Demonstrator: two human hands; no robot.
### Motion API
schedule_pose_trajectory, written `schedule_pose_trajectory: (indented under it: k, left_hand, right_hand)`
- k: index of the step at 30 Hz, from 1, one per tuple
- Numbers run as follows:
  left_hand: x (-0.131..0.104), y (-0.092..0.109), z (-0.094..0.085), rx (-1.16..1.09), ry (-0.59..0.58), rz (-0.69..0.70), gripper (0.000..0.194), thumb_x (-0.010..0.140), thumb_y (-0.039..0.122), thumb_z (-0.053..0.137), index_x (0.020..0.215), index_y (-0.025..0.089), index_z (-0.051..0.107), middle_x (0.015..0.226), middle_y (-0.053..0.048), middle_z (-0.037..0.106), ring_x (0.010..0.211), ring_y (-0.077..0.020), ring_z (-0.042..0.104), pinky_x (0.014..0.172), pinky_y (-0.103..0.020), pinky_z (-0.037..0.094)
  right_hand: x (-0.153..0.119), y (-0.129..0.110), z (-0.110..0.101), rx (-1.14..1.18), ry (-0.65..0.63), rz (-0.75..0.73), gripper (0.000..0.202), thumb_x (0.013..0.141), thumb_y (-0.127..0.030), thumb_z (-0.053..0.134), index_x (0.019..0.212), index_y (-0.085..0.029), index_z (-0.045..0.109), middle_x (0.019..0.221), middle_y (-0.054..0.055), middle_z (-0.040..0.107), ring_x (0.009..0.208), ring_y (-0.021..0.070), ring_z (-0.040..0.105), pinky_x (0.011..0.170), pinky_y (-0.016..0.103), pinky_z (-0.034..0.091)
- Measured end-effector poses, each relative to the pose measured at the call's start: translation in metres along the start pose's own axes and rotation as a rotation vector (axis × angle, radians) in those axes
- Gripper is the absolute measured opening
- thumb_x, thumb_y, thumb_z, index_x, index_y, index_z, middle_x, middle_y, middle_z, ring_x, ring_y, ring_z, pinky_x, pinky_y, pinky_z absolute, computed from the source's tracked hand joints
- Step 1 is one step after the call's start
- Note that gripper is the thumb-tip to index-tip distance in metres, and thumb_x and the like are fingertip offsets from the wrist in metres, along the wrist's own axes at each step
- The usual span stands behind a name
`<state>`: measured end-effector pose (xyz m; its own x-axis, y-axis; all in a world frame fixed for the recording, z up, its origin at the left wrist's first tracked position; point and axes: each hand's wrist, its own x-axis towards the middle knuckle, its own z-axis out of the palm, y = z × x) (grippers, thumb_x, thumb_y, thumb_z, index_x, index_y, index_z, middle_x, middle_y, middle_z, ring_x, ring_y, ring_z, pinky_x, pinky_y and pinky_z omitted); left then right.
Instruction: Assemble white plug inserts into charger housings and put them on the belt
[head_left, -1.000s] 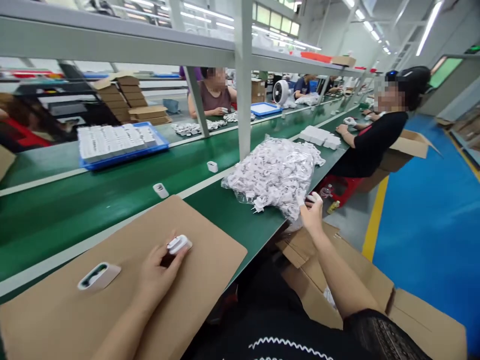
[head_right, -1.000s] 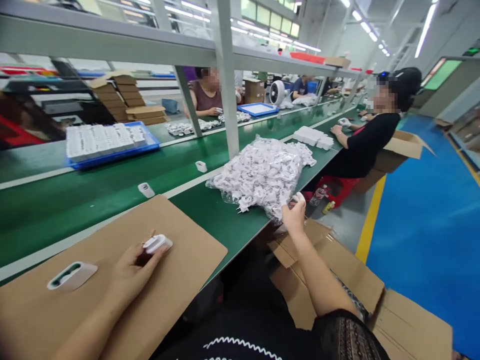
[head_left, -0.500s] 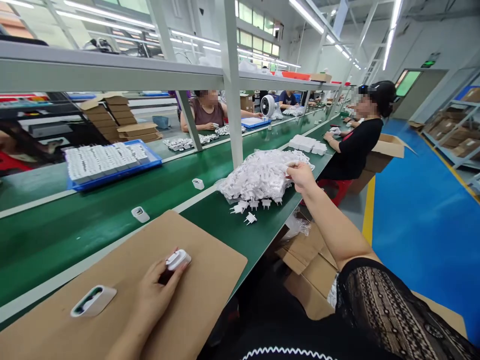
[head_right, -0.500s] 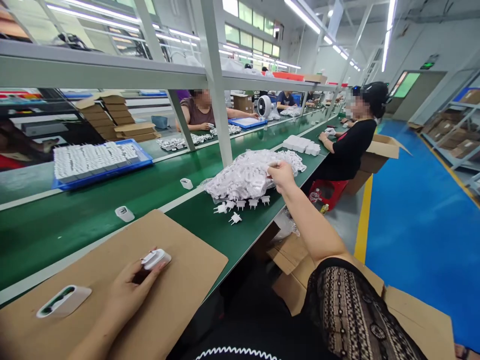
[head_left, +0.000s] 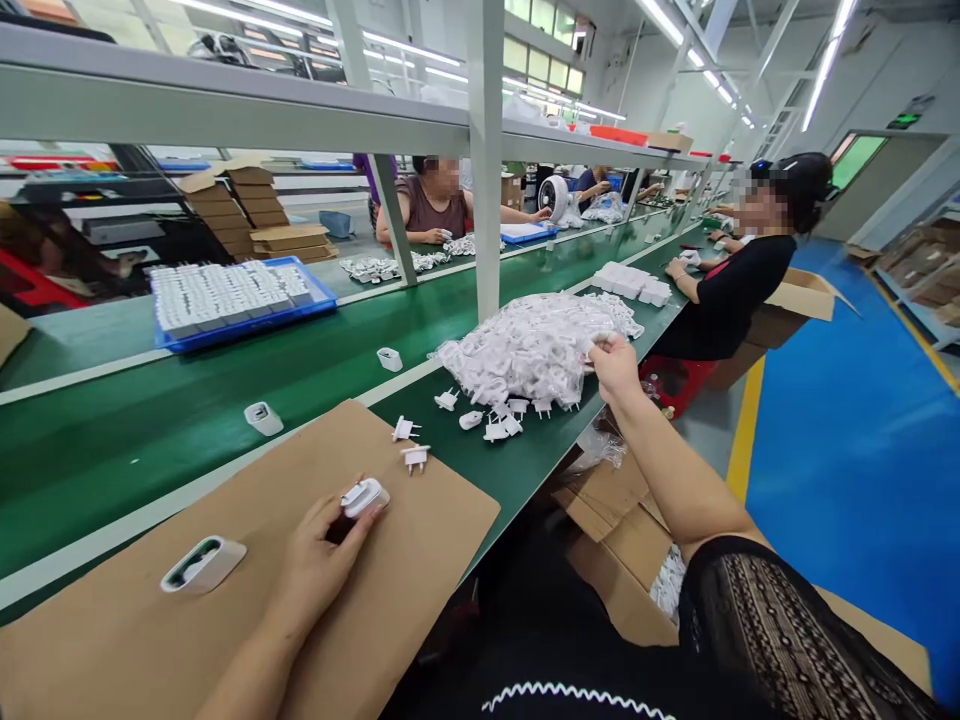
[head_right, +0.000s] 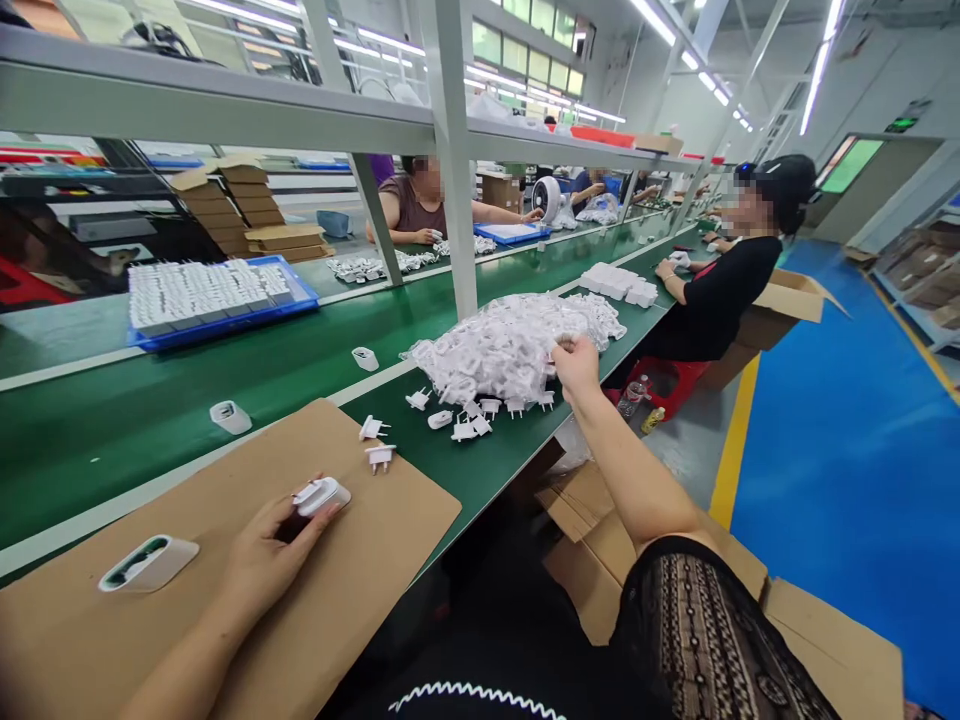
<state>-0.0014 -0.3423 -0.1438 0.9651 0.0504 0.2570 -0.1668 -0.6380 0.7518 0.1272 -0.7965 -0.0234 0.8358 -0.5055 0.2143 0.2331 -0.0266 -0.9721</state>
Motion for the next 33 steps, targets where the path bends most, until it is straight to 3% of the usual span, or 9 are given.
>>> schedule_pose_trajectory:
  k: [4, 6, 9, 11, 13, 16, 23, 28, 33]
  left_hand:
    - [-0.002, 0.002, 0.0, 0.004, -0.003, 0.024, 0.05, 0.088, 0.066, 0.062, 0.11, 0.023, 0.072, 0.132, -0.009, 0.067, 0.118, -0.0306, 0.064, 0.103, -0.042, 0.053]
    - [-0.003, 0.002, 0.001, -0.004, 0.012, 0.033, 0.051, 0.088, 0.065, 0.063, 0.115, 0.023, 0.071, 0.134, -0.01, 0.065, 0.12, -0.0295, 0.064, 0.106, -0.041, 0.051]
    - [-0.003, 0.002, 0.003, -0.037, 0.012, 0.02, 0.053, 0.09, 0.064, 0.063, 0.123, 0.023, 0.07, 0.132, -0.009, 0.066, 0.123, -0.0282, 0.063, 0.11, -0.04, 0.048]
    - [-0.002, 0.002, 0.003, -0.046, 0.01, 0.005, 0.053, 0.091, 0.063, 0.062, 0.123, 0.022, 0.07, 0.128, -0.01, 0.067, 0.123, -0.0284, 0.062, 0.11, -0.041, 0.048]
    - [-0.002, 0.002, 0.003, -0.049, 0.013, -0.011, 0.056, 0.09, 0.063, 0.064, 0.128, 0.022, 0.069, 0.126, -0.01, 0.069, 0.12, -0.0282, 0.063, 0.108, -0.042, 0.049]
    - [-0.003, 0.003, 0.002, -0.067, 0.036, -0.035, 0.066, 0.089, 0.062, 0.066, 0.142, 0.024, 0.06, 0.126, -0.009, 0.069, 0.105, -0.0242, 0.066, 0.097, -0.039, 0.054]
    - [-0.002, 0.001, 0.004, -0.016, 0.069, 0.059, 0.048, 0.096, 0.057, 0.061, 0.13, 0.023, 0.069, 0.125, -0.009, 0.072, 0.106, -0.0253, 0.066, 0.095, -0.039, 0.052]
    - [0.004, 0.005, 0.0, 0.035, 0.019, 0.042, 0.038, 0.097, 0.054, 0.059, 0.104, 0.02, 0.073, 0.114, -0.01, 0.074, 0.101, -0.0257, 0.065, 0.09, -0.038, 0.05]
    - [0.03, 0.01, -0.004, -0.032, 0.02, -0.119, 0.039, 0.092, 0.056, 0.061, 0.093, 0.018, 0.071, 0.095, -0.008, 0.072, 0.085, -0.0237, 0.064, 0.077, -0.036, 0.049]
  right_hand:
    - [-0.019, 0.013, -0.003, -0.113, 0.057, -0.136, 0.041, 0.069, -0.05, 0.076, 0.085, -0.019, 0.055, 0.082, 0.004, 0.065, 0.074, 0.0156, 0.062, 0.075, 0.031, 0.055]
    - [-0.056, 0.034, -0.008, -0.283, 0.146, -0.162, 0.04, 0.077, -0.052, 0.069, 0.092, -0.018, 0.057, 0.093, 0.01, 0.066, 0.088, 0.0211, 0.064, 0.086, 0.04, 0.056]
    - [-0.127, 0.062, -0.011, -0.537, 0.326, -0.522, 0.041, 0.089, -0.044, 0.064, 0.119, -0.016, 0.057, 0.13, 0.021, 0.057, 0.128, 0.0311, 0.054, 0.111, 0.055, 0.045]
    - [-0.166, 0.069, -0.003, -0.634, 0.128, -0.745, 0.037, 0.092, -0.032, 0.066, 0.126, -0.021, 0.057, 0.137, 0.018, 0.055, 0.136, 0.0313, 0.051, 0.118, 0.058, 0.038]
    - [-0.187, 0.067, 0.017, -0.662, -0.273, -0.863, 0.033, 0.094, -0.023, 0.062, 0.127, -0.026, 0.061, 0.135, 0.013, 0.06, 0.132, 0.029, 0.054, 0.118, 0.056, 0.039]
    - [-0.186, 0.059, 0.068, -0.658, -0.695, -0.796, 0.038, 0.097, -0.021, 0.056, 0.135, -0.023, 0.062, 0.138, 0.012, 0.061, 0.13, 0.0283, 0.054, 0.113, 0.051, 0.045]
    - [-0.164, 0.052, 0.195, -1.103, -1.133, -0.71, 0.055, 0.093, -0.035, 0.066, 0.145, -0.019, 0.057, 0.148, 0.015, 0.052, 0.14, 0.0398, 0.041, 0.121, 0.059, 0.029]
    - [-0.159, 0.061, 0.206, -1.14, -1.051, -0.734, 0.043, 0.095, -0.016, 0.049, 0.135, -0.017, 0.063, 0.136, 0.015, 0.057, 0.114, 0.0288, 0.056, 0.104, 0.043, 0.042]
    - [-0.147, 0.066, 0.196, -1.099, -0.922, -0.642, 0.034, 0.087, -0.013, 0.058, 0.118, -0.017, 0.072, 0.137, 0.017, 0.056, 0.124, 0.0353, 0.048, 0.113, 0.054, 0.032]
